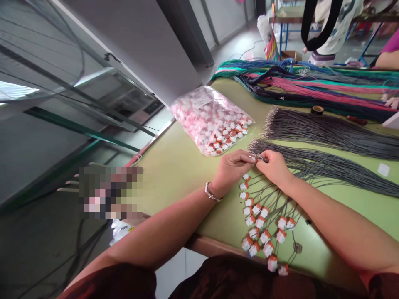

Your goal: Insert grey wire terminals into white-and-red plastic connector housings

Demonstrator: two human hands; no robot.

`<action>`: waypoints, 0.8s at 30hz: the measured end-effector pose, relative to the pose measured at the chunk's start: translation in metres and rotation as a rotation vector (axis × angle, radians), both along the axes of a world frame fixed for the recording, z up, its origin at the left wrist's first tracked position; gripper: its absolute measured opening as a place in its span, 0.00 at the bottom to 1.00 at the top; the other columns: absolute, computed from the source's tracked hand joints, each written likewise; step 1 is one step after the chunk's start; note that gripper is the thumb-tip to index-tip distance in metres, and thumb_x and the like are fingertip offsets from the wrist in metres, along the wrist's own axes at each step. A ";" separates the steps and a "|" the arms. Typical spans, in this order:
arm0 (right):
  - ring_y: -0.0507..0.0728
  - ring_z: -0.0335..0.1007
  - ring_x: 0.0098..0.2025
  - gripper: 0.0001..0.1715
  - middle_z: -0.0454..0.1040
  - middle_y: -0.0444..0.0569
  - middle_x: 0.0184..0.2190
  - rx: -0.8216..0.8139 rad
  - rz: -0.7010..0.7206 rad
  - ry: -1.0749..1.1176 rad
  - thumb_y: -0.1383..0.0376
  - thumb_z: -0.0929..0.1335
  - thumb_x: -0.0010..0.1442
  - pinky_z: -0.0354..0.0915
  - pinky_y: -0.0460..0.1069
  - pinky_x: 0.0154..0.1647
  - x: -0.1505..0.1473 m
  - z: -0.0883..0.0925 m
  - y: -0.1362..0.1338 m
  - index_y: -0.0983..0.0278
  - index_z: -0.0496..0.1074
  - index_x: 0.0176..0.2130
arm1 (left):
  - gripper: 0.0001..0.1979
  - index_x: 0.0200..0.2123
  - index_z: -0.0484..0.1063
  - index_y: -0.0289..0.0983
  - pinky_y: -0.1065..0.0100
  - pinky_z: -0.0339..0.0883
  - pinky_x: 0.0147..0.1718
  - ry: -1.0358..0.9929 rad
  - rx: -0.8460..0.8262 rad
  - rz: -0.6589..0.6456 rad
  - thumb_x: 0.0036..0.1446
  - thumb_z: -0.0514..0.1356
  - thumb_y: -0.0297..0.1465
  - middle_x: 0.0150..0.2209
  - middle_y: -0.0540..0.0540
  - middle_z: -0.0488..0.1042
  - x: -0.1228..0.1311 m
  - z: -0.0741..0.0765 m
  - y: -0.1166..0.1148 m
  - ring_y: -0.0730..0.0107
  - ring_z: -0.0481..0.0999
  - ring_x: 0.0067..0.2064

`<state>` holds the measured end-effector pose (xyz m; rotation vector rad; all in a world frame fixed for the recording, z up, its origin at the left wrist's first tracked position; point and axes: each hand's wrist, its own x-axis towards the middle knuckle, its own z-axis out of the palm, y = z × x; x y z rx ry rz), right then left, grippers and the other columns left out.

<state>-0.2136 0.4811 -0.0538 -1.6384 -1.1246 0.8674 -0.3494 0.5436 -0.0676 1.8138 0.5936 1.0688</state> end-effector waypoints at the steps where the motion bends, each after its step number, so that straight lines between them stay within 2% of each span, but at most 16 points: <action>1: 0.48 0.52 0.21 0.08 0.62 0.40 0.17 0.001 0.002 -0.005 0.62 0.63 0.41 0.50 0.45 0.23 0.000 0.000 0.000 0.65 0.66 0.22 | 0.06 0.23 0.75 0.36 0.71 0.71 0.35 0.004 -0.001 0.007 0.45 0.61 0.21 0.29 0.46 0.77 0.000 0.000 0.001 0.72 0.76 0.33; 4: 0.48 0.54 0.21 0.08 0.63 0.40 0.17 0.020 0.012 0.002 0.61 0.65 0.43 0.51 0.45 0.22 0.002 0.001 -0.002 0.64 0.66 0.22 | 0.06 0.23 0.75 0.35 0.72 0.70 0.33 0.081 -0.019 -0.012 0.45 0.60 0.21 0.29 0.46 0.76 -0.006 0.003 0.004 0.73 0.75 0.31; 6: 0.49 0.57 0.21 0.10 0.65 0.41 0.18 0.054 0.015 0.010 0.59 0.66 0.47 0.54 0.45 0.22 0.004 0.002 -0.003 0.64 0.67 0.23 | 0.06 0.25 0.75 0.34 0.73 0.68 0.28 0.195 -0.064 -0.092 0.45 0.59 0.21 0.27 0.47 0.76 -0.013 0.008 0.004 0.74 0.74 0.28; 8: 0.49 0.60 0.21 0.14 0.68 0.43 0.19 0.076 -0.001 0.031 0.56 0.67 0.51 0.57 0.45 0.23 0.007 0.003 -0.003 0.64 0.68 0.24 | 0.07 0.27 0.76 0.34 0.74 0.67 0.27 0.322 -0.059 -0.284 0.45 0.59 0.21 0.27 0.47 0.76 -0.019 0.017 0.000 0.74 0.73 0.27; 12: 0.47 0.54 0.17 0.20 0.65 0.42 0.16 0.015 -0.029 0.065 0.52 0.67 0.53 0.52 0.45 0.17 0.007 0.004 -0.003 0.64 0.67 0.21 | 0.05 0.29 0.78 0.36 0.71 0.69 0.36 0.414 0.065 -0.836 0.48 0.61 0.23 0.30 0.45 0.78 -0.024 0.034 -0.009 0.71 0.75 0.33; 13: 0.47 0.53 0.16 0.21 0.64 0.42 0.16 0.004 -0.018 0.063 0.52 0.67 0.52 0.50 0.44 0.16 0.007 0.003 -0.002 0.65 0.66 0.20 | 0.04 0.29 0.78 0.37 0.70 0.69 0.38 0.397 0.070 -0.885 0.49 0.62 0.26 0.31 0.44 0.78 -0.025 0.037 -0.007 0.69 0.76 0.35; 14: 0.47 0.54 0.16 0.20 0.65 0.42 0.16 0.003 -0.004 0.069 0.52 0.67 0.52 0.51 0.45 0.16 0.006 0.003 -0.002 0.65 0.67 0.21 | 0.03 0.29 0.78 0.37 0.70 0.69 0.38 0.379 0.067 -0.848 0.51 0.62 0.28 0.32 0.44 0.78 -0.027 0.038 -0.004 0.69 0.76 0.36; 15: 0.47 0.55 0.17 0.18 0.66 0.43 0.17 0.006 0.007 0.084 0.53 0.67 0.51 0.52 0.45 0.17 0.006 0.003 -0.002 0.65 0.69 0.22 | 0.04 0.28 0.78 0.38 0.69 0.69 0.38 0.369 0.073 -0.716 0.52 0.62 0.30 0.32 0.44 0.78 -0.029 0.037 0.003 0.68 0.75 0.36; 18: 0.48 0.57 0.18 0.16 0.71 0.44 0.21 0.004 0.006 0.133 0.58 0.66 0.49 0.54 0.45 0.18 0.005 0.003 -0.002 0.66 0.72 0.35 | 0.08 0.30 0.77 0.38 0.65 0.67 0.38 0.422 0.198 0.013 0.56 0.57 0.30 0.31 0.45 0.76 -0.035 0.029 0.031 0.66 0.73 0.35; 19: 0.48 0.56 0.17 0.18 0.72 0.44 0.21 0.003 -0.005 0.132 0.59 0.66 0.48 0.53 0.45 0.18 0.004 0.003 -0.002 0.66 0.70 0.39 | 0.08 0.33 0.76 0.37 0.63 0.67 0.39 0.477 0.263 0.205 0.56 0.57 0.30 0.32 0.44 0.75 -0.037 0.025 0.040 0.65 0.73 0.35; 20: 0.48 0.55 0.17 0.18 0.71 0.43 0.20 0.001 -0.010 0.121 0.60 0.66 0.47 0.52 0.44 0.18 0.004 0.003 -0.002 0.66 0.69 0.39 | 0.08 0.35 0.76 0.37 0.61 0.66 0.40 0.548 0.326 0.321 0.56 0.57 0.30 0.34 0.43 0.74 -0.037 0.022 0.049 0.62 0.72 0.37; 21: 0.48 0.54 0.16 0.16 0.70 0.42 0.19 -0.001 -0.008 0.105 0.60 0.66 0.47 0.51 0.44 0.18 0.003 0.003 -0.002 0.66 0.68 0.37 | 0.08 0.37 0.76 0.37 0.59 0.65 0.41 0.623 0.382 0.380 0.55 0.57 0.30 0.36 0.42 0.73 -0.037 0.019 0.056 0.59 0.71 0.40; 24: 0.48 0.54 0.18 0.09 0.66 0.41 0.16 0.022 0.000 0.057 0.61 0.66 0.45 0.50 0.45 0.19 0.003 0.003 -0.002 0.64 0.65 0.27 | 0.08 0.35 0.74 0.36 0.56 0.64 0.41 0.817 0.486 0.390 0.56 0.56 0.29 0.37 0.38 0.71 -0.033 0.013 0.065 0.52 0.68 0.43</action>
